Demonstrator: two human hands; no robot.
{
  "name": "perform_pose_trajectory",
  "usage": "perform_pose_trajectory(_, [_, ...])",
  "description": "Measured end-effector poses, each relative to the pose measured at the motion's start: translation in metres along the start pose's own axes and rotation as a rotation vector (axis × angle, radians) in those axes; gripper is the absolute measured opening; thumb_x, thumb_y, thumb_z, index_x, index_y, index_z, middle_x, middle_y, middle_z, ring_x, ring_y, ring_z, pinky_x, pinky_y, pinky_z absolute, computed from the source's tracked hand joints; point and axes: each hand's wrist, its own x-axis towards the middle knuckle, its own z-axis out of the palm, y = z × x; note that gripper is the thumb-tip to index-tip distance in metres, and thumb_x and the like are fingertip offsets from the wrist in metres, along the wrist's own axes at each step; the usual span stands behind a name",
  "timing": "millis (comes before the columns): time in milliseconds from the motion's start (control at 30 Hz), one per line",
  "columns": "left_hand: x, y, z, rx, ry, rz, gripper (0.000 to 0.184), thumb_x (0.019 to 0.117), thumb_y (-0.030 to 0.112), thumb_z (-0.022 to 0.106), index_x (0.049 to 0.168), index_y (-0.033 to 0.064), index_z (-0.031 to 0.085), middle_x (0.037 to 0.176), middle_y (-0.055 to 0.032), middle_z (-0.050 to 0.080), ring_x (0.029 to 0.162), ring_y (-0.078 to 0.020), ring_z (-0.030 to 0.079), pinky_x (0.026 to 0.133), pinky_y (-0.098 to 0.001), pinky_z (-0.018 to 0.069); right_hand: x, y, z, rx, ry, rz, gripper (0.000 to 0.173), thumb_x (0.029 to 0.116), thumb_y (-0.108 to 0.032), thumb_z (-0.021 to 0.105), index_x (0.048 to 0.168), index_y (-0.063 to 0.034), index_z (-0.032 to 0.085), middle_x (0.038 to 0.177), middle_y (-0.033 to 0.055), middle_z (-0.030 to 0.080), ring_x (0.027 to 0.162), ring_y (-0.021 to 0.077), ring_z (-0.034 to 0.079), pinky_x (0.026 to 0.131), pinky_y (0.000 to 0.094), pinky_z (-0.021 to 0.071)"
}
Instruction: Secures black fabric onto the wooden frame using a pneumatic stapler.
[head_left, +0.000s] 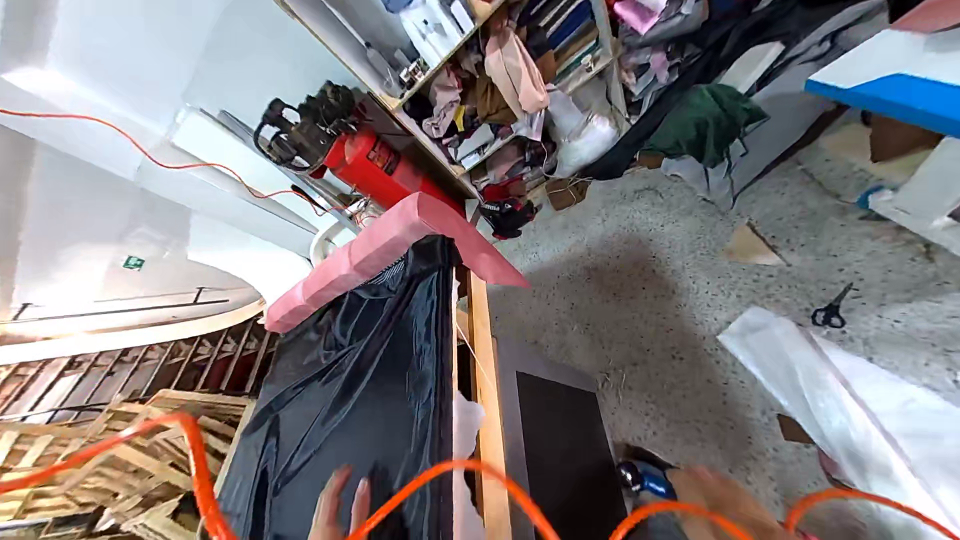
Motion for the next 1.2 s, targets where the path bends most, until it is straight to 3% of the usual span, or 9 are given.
perform_pose_trajectory(100, [0.127,0.039,0.036,0.008,0.028,0.228,0.051,0.1047,0.036,0.056,0.139,-0.0016,0.057,0.144,-0.0188,0.058,0.139,-0.0261,0.053,0.117,-0.0443,0.0439,0.038,-0.001,-0.060,0.097,0.090,-0.113,0.044,0.0891,-0.038,0.072,0.131,-0.0246,0.068,0.115,0.0178,0.073,0.107,0.0424,0.069,0.086,0.0679,0.0531])
perform_pose_trajectory(167, [0.206,0.080,0.058,0.032,0.022,0.298,0.050,0.1044,0.037,0.056,0.138,0.0003,0.060,0.142,-0.0168,0.061,0.136,-0.0251,0.056,0.116,-0.0454,0.0453,0.059,-0.011,-0.101,0.179,0.099,-0.129,0.049,0.0915,-0.034,0.073,0.139,-0.0261,0.064,0.125,0.0180,0.070,0.117,0.0429,0.065,0.093,0.0695,0.0497])
perform_pose_trajectory(267, [0.305,0.127,0.095,0.051,-0.049,0.252,0.056,0.1043,0.045,0.055,0.141,0.0029,0.057,0.145,-0.0163,0.058,0.137,-0.0266,0.054,0.117,-0.0485,0.0430,0.089,-0.042,-0.169,0.167,0.063,-0.068,0.048,0.0931,-0.034,0.069,0.140,-0.0246,0.063,0.134,0.0202,0.065,0.125,0.0450,0.059,0.100,0.0702,0.0436])
perform_pose_trajectory(400, [0.397,0.127,0.161,0.052,-0.127,-0.103,0.081,0.0992,0.067,0.048,0.158,0.0135,0.037,0.157,-0.0155,0.047,0.144,-0.0320,0.047,0.116,-0.0600,0.0392,0.163,-0.052,-0.217,0.051,0.205,-0.098,0.049,0.0858,-0.057,0.067,0.118,-0.0203,0.071,0.105,0.0152,0.073,0.101,0.0391,0.069,0.086,0.0632,0.0526])
perform_pose_trajectory(467, [0.411,0.093,0.185,0.102,-0.166,-0.195,0.081,0.1015,0.069,0.037,0.165,0.0197,0.024,0.169,-0.0071,0.028,0.156,-0.0284,0.026,0.124,-0.0631,0.0202,0.195,-0.061,-0.246,0.118,0.176,-0.143,0.052,0.0841,-0.057,0.071,0.116,-0.0165,0.074,0.100,0.0161,0.074,0.098,0.0394,0.070,0.084,0.0637,0.0528])
perform_pose_trajectory(533, [0.420,0.067,0.194,0.121,-0.132,-0.206,0.076,0.1026,0.069,0.033,0.164,0.0246,0.028,0.171,-0.0009,0.023,0.159,-0.0240,0.017,0.126,-0.0629,0.0109,0.230,-0.072,-0.269,0.220,0.264,-0.292,0.042,0.0793,-0.052,0.073,0.109,-0.0224,0.078,0.090,0.0087,0.076,0.086,0.0312,0.073,0.077,0.0593,0.0554])
perform_pose_trajectory(667, [0.430,0.061,0.196,0.106,-0.144,-0.220,0.068,0.1052,0.063,0.030,0.162,0.0260,0.032,0.170,0.0022,0.025,0.159,-0.0201,0.017,0.127,-0.0605,0.0120,0.295,-0.111,-0.300,0.508,0.475,-0.727,0.034,0.0722,-0.045,0.075,0.100,-0.0249,0.078,0.085,-0.0052,0.075,0.077,0.0140,0.072,0.066,0.0484,0.0596])
perform_pose_trajectory(833, [0.433,0.066,0.198,0.124,-0.156,-0.236,0.063,0.1080,0.055,0.029,0.163,0.0230,0.031,0.171,0.0034,0.023,0.159,-0.0175,0.015,0.128,-0.0570,0.0121,0.354,-0.180,-0.328,0.522,0.571,-1.039,0.034,0.0752,-0.037,0.075,0.105,-0.0197,0.077,0.086,-0.0017,0.075,0.076,0.0159,0.072,0.063,0.0437,0.0591])
perform_pose_trajectory(1200, [0.434,0.066,0.198,0.113,-0.166,-0.226,0.064,0.1080,0.052,0.030,0.162,0.0171,0.032,0.171,-0.0007,0.023,0.158,-0.0181,0.017,0.129,-0.0507,0.0130,0.387,-0.217,-0.332,0.512,0.430,-1.073,0.041,0.0661,-0.030,0.074,0.105,-0.0156,0.079,0.085,0.0027,0.075,0.071,0.0206,0.072,0.056,0.0464,0.0562])
